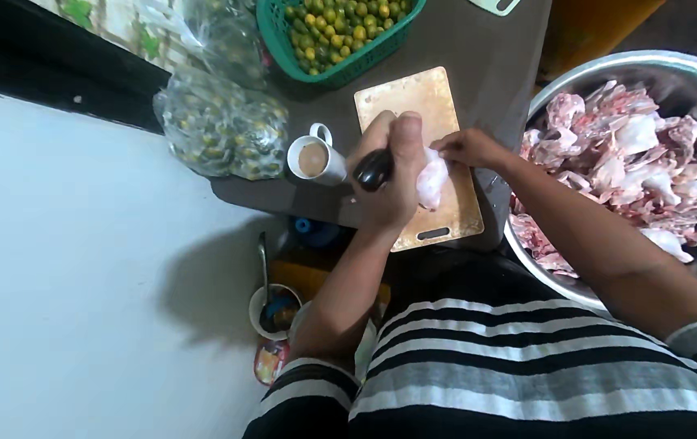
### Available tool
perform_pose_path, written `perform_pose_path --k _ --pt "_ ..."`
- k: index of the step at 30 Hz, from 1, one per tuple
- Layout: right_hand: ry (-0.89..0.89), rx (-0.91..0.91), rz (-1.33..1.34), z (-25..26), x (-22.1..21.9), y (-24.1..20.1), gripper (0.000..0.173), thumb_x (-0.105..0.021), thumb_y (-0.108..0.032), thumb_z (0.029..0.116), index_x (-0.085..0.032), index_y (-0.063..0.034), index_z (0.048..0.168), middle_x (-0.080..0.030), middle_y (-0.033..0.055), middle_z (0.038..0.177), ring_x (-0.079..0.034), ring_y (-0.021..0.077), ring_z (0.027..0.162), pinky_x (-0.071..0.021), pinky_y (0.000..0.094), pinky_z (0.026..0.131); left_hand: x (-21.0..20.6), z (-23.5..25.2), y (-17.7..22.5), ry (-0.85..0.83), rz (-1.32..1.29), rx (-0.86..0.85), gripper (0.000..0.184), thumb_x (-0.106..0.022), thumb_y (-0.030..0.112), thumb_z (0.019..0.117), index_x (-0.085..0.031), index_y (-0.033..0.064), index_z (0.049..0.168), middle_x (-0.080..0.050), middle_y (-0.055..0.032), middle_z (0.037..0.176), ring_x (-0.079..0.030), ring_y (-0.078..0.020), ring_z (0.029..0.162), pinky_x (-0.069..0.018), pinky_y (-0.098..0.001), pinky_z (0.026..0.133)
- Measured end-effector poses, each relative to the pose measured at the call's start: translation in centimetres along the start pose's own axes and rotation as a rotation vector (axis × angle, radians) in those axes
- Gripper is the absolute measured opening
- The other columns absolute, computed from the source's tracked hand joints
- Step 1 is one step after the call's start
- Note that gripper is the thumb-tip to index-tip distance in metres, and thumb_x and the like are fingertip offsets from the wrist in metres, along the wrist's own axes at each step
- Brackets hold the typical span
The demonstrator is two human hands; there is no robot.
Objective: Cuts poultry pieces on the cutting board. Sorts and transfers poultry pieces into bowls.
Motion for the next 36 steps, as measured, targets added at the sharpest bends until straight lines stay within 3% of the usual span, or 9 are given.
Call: perform_pose_path --k 3,8,15,17,19,22,28,32,36 --pt "-0.015 -0.007 -0.020 0.0 0.0 0.4 0.025 -0.063 -0.015 0.1021 -0.071 -0.0072 0.124 -0.072 0.0159 0.106 -0.069 0.0252 0.089 -0.0564 0.0482 0.086 -1.5 0.0 1.5 -0.023 -0.038 -0.053 0.040 -0.053 0.036 0.1078 -0.045 0.0214 0.072 -0.035 0.0106 0.050 -0.039 -0.0021 0.043 -0.0380 -0.0219 0.043" --pt "0.039 0.049 -0.038 0.8 0.2 1.1 0.023 -0.069 -0.017 0.0984 -0.074 -0.0125 0.120 -0.074 0.0116 0.103 -0.070 0.0224 0.089 -0.0565 0.0490 0.086 -1.6 -2.3 -5.6 0.001 0.205 -0.015 0.036 -0.053 0.022 0.1071 -0.046 0.0161 0.072 -0.040 0.0092 0.057 -0.041 0.0007 0.047 -0.0388 -0.0185 0.047" --pt "0.031 0.037 0.010 0.3 0.0 1.0 0.022 -0.067 -0.014 0.0991 -0.074 -0.0104 0.120 -0.073 0.0129 0.108 -0.071 0.0222 0.090 -0.0575 0.0461 0.087 -2.7 -0.8 1.2 -0.069 0.000 -0.040 0.040 -0.052 0.035 0.1080 -0.045 0.0189 0.072 -0.034 0.0080 0.051 -0.038 -0.0048 0.044 -0.0376 -0.0245 0.045" --pt "0.017 0.047 0.035 0.5 0.1 1.0 0.022 -0.067 -0.013 0.0990 -0.073 -0.0085 0.120 -0.073 0.0139 0.108 -0.070 0.0225 0.092 -0.0567 0.0462 0.089 -2.7 -1.3 -0.8 -0.056 0.042 -0.031 0.038 -0.053 0.033 0.1080 -0.047 0.0180 0.073 -0.038 0.0083 0.053 -0.040 -0.0031 0.046 -0.0399 -0.0231 0.046" --pt "0.018 0.061 0.038 0.8 0.1 1.2 0.022 -0.068 -0.013 0.0983 -0.074 -0.0081 0.118 -0.073 0.0117 0.099 -0.070 0.0184 0.083 -0.0583 0.0419 0.082 -2.1 -2.4 -4.6 -0.011 0.134 -0.006 0.036 -0.054 0.024 0.1070 -0.048 0.0168 0.073 -0.040 0.0093 0.056 -0.041 -0.0008 0.047 -0.0394 -0.0206 0.047" --pt "0.019 0.059 0.025 0.8 0.3 0.9 0.020 -0.067 -0.014 0.0990 -0.074 -0.0086 0.117 -0.073 0.0107 0.096 -0.069 0.0174 0.079 -0.0583 0.0411 0.079 -2.1 -2.7 -6.0 -0.002 0.177 0.009 0.036 -0.053 0.021 0.1066 -0.045 0.0162 0.071 -0.038 0.0093 0.056 -0.040 0.0003 0.047 -0.0379 -0.0186 0.047" --pt "-0.016 0.018 0.010 -0.1 0.1 0.1 0.027 -0.065 -0.012 0.1002 -0.071 -0.0060 0.126 -0.072 0.0179 0.110 -0.071 0.0287 0.096 -0.0560 0.0515 0.092 -1.8 -1.7 -0.1 -0.001 0.006 0.018 0.038 -0.050 0.041 0.1079 -0.050 0.0200 0.076 -0.036 0.0087 0.053 -0.038 -0.0044 0.043 -0.0402 -0.0223 0.044" --pt "0.020 0.007 -0.109 -0.8 -0.8 -0.2 0.036 -0.060 -0.022 0.1024 -0.066 -0.0148 0.137 -0.069 0.0140 0.128 -0.067 0.0286 0.117 -0.0511 0.0531 0.105 0.4 -1.2 2.6 0.124 -0.004 -0.064 0.037 -0.052 0.042 0.1068 -0.056 0.0230 0.075 -0.039 0.0121 0.052 -0.041 -0.0021 0.044 -0.0410 -0.0216 0.046" --pt "0.135 -0.012 -0.232 -2.6 -0.8 -3.1 0.044 -0.063 -0.027 0.0999 -0.060 -0.0181 0.143 -0.056 0.0211 0.143 -0.062 0.0386 0.121 -0.0517 0.0584 0.101 1.7 -1.7 2.4 0.216 -0.020 -0.075 0.036 -0.052 0.040 0.1071 -0.056 0.0272 0.074 -0.037 0.0148 0.050 -0.040 0.0011 0.041 -0.0408 -0.0173 0.044"
Point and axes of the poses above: each hand's wrist, its own z-axis towards the middle knuckle, its own x-axis out of the back of the hand, y = z × x, the point moved 7 cm from there along z, towards the middle knuckle
